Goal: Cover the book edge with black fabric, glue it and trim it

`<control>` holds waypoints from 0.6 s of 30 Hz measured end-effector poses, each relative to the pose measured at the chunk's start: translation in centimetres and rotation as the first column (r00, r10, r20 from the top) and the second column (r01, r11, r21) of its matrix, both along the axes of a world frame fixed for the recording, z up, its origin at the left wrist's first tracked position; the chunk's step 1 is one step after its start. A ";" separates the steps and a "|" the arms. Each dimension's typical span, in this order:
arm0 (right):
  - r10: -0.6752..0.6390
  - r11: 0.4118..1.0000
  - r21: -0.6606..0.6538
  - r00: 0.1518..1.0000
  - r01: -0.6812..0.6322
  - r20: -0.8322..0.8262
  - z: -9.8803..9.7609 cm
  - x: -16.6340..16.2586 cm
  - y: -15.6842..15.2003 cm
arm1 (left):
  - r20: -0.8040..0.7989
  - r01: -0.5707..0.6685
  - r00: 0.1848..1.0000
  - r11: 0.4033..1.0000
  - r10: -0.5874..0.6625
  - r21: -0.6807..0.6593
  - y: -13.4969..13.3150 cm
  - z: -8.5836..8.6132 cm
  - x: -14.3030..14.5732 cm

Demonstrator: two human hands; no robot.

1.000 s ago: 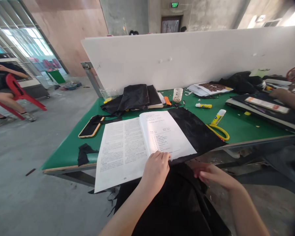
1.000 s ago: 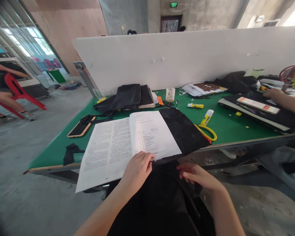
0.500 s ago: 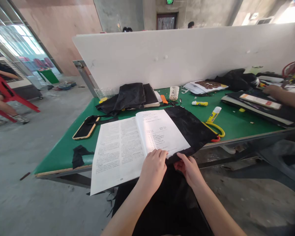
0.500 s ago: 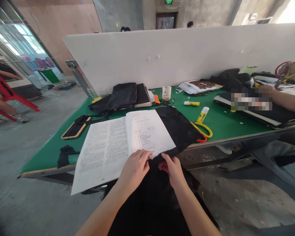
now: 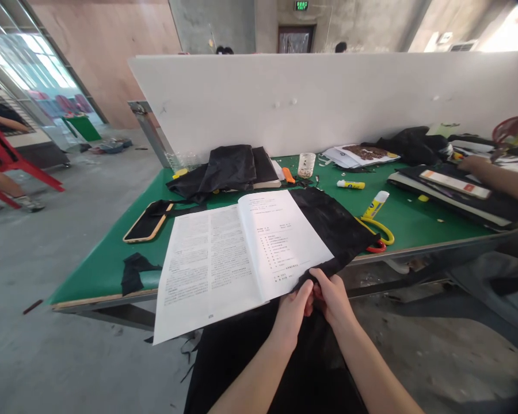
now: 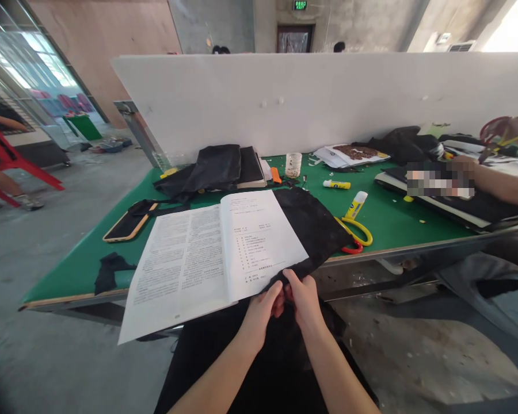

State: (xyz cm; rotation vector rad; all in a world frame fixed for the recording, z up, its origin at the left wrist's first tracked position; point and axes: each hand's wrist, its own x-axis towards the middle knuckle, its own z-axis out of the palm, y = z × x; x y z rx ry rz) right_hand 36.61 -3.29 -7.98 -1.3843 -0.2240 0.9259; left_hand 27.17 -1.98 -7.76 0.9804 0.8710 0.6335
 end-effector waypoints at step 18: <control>0.264 0.964 -0.015 0.964 -0.265 -0.025 0.2 3.2 -1.0 | -0.160 -0.257 0.961 0.943 0.227 -0.209 0.7 0.8 2.0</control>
